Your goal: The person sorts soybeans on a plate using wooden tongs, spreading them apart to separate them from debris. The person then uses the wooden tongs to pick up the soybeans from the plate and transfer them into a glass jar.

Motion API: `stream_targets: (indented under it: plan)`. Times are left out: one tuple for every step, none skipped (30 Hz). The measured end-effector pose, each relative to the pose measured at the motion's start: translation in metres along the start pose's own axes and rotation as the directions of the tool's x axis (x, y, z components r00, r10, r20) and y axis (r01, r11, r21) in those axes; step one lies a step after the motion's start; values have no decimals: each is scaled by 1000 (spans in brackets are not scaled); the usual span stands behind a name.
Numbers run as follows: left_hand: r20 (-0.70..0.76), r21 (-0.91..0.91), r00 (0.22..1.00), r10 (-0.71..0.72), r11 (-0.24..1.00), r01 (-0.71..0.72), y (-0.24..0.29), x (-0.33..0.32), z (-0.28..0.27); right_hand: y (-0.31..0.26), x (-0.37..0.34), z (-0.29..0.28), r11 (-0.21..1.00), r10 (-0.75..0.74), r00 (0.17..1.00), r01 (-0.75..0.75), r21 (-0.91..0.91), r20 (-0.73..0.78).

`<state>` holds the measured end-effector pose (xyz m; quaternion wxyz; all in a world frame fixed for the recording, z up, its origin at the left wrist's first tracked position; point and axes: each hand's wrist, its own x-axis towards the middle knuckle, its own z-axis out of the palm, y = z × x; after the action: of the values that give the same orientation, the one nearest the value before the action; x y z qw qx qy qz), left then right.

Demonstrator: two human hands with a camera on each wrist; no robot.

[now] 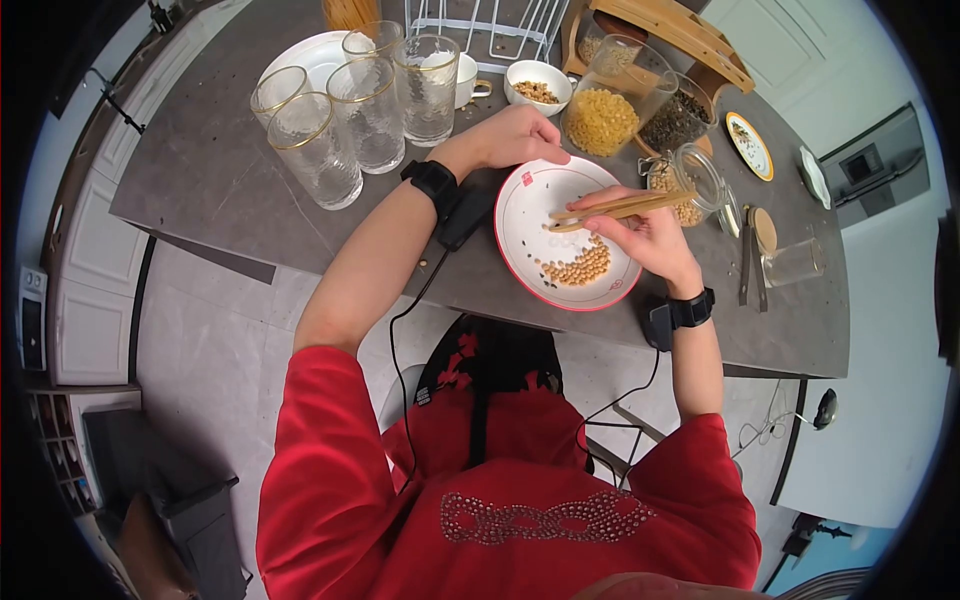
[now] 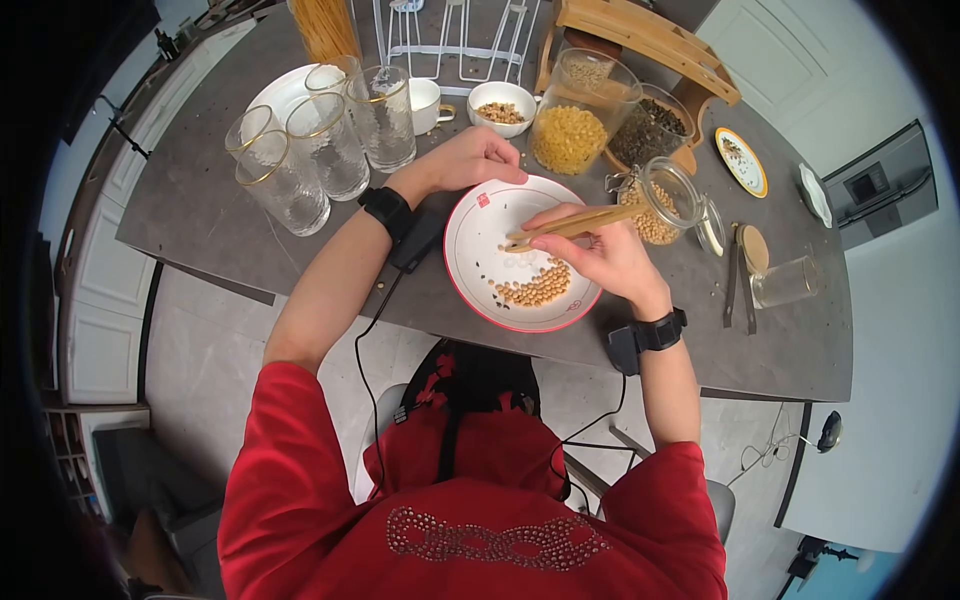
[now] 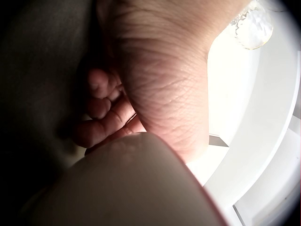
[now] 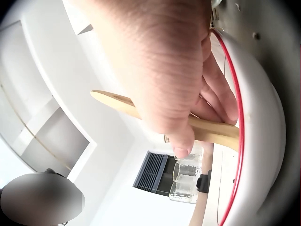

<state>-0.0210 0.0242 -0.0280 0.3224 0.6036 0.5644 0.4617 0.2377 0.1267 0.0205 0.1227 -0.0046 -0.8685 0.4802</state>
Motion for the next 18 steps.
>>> stream_targets:
  plan:
    - [-4,6,1000,4,1000,-4,2,1,-2,1,2,0,1000,6,1000,-6,10,1]
    - [-4,-1,1000,0,1000,0,4,0,-1,0,5,-1,1000,-1,1000,1,9,5]
    - [-2,-12,1000,-8,1000,8,4,-3,0,-2,5,-2,999,-33,999,33,-8,18]
    - [-4,-16,1000,-13,1000,13,4,-4,1,-3,4,-1,998,-61,998,62,-22,29]
    - [-1,-19,1000,-12,1000,12,5,-5,1,-3,4,0,998,-57,998,57,-19,30]
    - [4,-19,1000,-7,1000,7,5,-3,1,-4,6,1,994,-109,993,109,-18,42]
    - [7,-19,1000,-4,1000,4,3,-1,2,-5,7,1,987,-161,985,163,-19,53]
    - [11,-23,1000,-2,1000,3,0,0,2,-8,6,-1,986,-163,985,164,-23,51]
    - [11,-24,1000,-1,1000,2,0,0,0,-11,6,-2,989,-146,984,149,-23,103]
    - [7,-21,1000,-2,1000,2,1,0,-2,-12,7,-2,991,-127,979,132,-21,158]
    - [6,-16,1000,7,1000,-7,0,0,-2,-10,6,0,994,-107,982,110,-15,154]
    - [8,-13,1000,14,1000,-14,-2,-1,0,-10,5,1,994,-102,983,105,-10,156]
    - [7,-8,1000,-4,1000,4,-2,-1,0,-12,6,1,996,-85,986,87,-14,145]
    - [13,-9,1000,-4,1000,4,-2,-1,0,-14,6,1,997,-69,989,72,-20,131]
    - [16,-15,1000,5,1000,-4,-2,-1,0,-14,3,2,997,-66,990,69,-22,124]
    - [14,-19,1000,15,1000,-14,-2,1,-1,-15,3,2,998,-55,989,57,-12,134]
    - [13,-13,1000,18,1000,-18,-1,3,-2,-15,5,2,999,-49,988,50,-2,148]
    - [7,1,1000,7,1000,-7,0,2,-3,-13,7,1,998,-55,987,56,-2,151]
